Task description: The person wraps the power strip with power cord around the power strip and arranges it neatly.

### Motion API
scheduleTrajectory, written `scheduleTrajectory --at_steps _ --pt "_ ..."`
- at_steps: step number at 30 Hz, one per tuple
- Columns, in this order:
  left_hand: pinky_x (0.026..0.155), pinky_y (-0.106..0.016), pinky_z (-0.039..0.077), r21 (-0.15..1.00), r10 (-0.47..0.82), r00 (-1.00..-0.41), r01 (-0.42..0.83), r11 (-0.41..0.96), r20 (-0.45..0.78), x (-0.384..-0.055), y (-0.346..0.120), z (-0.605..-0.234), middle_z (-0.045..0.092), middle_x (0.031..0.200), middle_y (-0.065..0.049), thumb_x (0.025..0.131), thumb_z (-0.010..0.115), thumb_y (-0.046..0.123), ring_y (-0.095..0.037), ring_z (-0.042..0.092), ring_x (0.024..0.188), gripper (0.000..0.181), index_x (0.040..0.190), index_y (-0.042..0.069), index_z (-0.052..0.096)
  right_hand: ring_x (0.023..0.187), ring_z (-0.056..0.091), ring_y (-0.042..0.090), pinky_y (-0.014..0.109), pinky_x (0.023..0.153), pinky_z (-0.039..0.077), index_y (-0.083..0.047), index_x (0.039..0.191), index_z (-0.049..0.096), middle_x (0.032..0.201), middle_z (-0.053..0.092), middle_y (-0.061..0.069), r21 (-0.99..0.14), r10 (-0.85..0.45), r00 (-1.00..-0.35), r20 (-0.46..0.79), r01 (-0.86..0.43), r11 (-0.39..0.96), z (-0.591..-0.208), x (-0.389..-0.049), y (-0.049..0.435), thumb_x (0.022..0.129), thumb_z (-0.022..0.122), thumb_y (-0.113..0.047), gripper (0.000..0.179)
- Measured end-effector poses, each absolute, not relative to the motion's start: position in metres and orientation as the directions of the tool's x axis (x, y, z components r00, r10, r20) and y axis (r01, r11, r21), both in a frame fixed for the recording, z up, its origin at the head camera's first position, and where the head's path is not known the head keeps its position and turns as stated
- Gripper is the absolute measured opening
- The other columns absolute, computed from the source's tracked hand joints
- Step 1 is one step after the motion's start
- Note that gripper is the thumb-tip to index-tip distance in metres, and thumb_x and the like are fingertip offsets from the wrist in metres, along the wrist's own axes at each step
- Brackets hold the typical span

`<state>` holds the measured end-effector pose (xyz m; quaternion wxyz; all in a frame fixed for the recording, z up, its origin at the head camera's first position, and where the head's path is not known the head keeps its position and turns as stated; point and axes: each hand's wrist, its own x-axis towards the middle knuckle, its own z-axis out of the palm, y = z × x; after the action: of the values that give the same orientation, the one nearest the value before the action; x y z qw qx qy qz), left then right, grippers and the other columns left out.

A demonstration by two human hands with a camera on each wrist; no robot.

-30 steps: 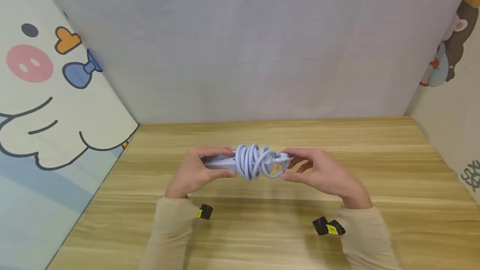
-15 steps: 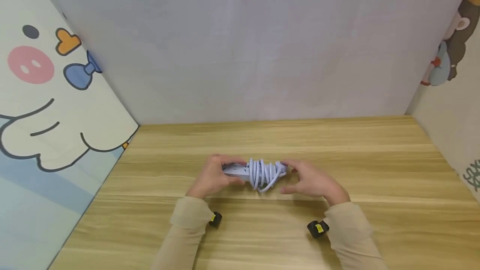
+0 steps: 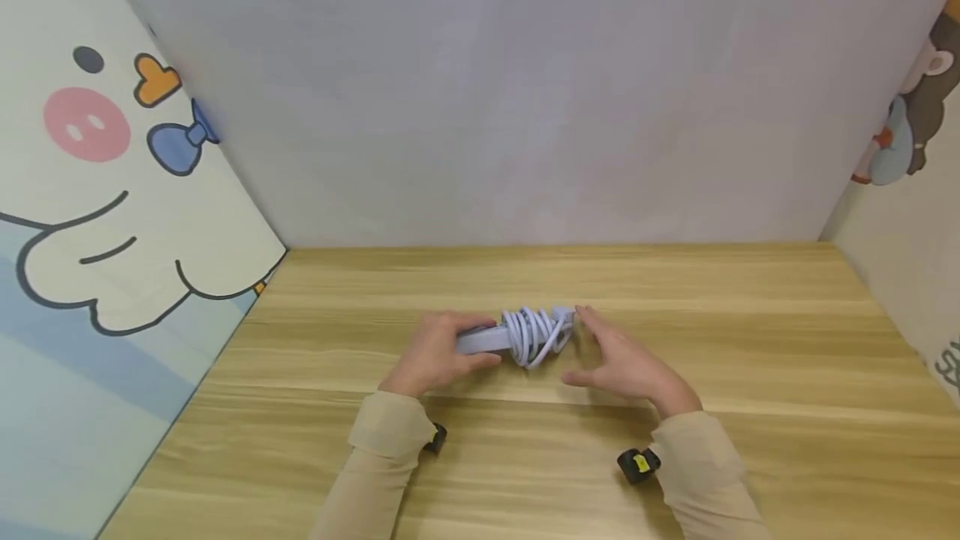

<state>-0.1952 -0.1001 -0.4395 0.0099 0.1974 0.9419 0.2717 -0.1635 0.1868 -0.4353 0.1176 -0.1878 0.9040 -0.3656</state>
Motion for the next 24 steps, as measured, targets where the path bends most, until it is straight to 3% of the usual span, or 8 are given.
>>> scheduleTrajectory --at_steps 4,9,16,24 --pt "0.109 -0.044 0.041 0.497 0.374 -0.921 0.379 0.781 0.114 -0.196 -0.1 -0.442 0.073 0.126 -0.001 0.083 0.083 0.038 -0.024 0.066 0.116 0.05 0.129 0.02 0.071 0.137 0.038 0.06 0.067 0.11 0.037 0.005 0.159 0.014 0.162 0.016 0.036 -0.717 -0.413 -0.908 -0.076 -0.237 0.655 -0.433 -0.163 0.194 0.09 0.076 -0.036 0.102" --pt "0.101 -0.043 0.05 0.501 0.328 -0.93 0.365 0.785 0.164 -0.199 -0.103 -0.446 0.073 0.125 -0.004 0.084 0.082 0.035 -0.025 0.066 0.114 0.051 0.13 0.017 0.07 0.131 0.044 0.062 0.07 0.11 0.033 0.007 0.158 0.018 0.161 0.014 0.04 -0.696 -0.405 -0.913 -0.05 -0.259 0.67 -0.428 -0.162 0.198 0.091 0.075 -0.038 0.099" --pt "0.101 -0.044 0.051 0.52 0.257 -0.941 0.336 0.785 0.221 -0.202 -0.111 -0.45 0.072 0.127 -0.009 0.086 0.081 0.022 -0.029 0.067 0.115 0.048 0.131 0.013 0.068 0.123 0.053 0.059 0.069 0.105 0.041 0.005 0.157 0.023 0.16 0.019 0.039 -0.664 -0.41 -0.912 -0.027 -0.291 0.689 -0.421 -0.161 0.197 0.091 0.074 -0.041 0.096" --pt "0.096 -0.044 0.055 0.642 0.366 -0.929 0.309 0.702 0.047 -0.201 -0.124 -0.444 0.068 0.132 -0.012 0.09 0.075 0.013 -0.029 0.066 0.114 0.041 0.131 0.013 0.069 0.131 0.045 0.06 0.069 0.105 0.041 0.004 0.158 0.022 0.16 0.022 0.036 -0.68 -0.389 -0.921 -0.019 -0.273 0.68 -0.415 -0.157 0.199 0.094 0.071 -0.04 0.092"
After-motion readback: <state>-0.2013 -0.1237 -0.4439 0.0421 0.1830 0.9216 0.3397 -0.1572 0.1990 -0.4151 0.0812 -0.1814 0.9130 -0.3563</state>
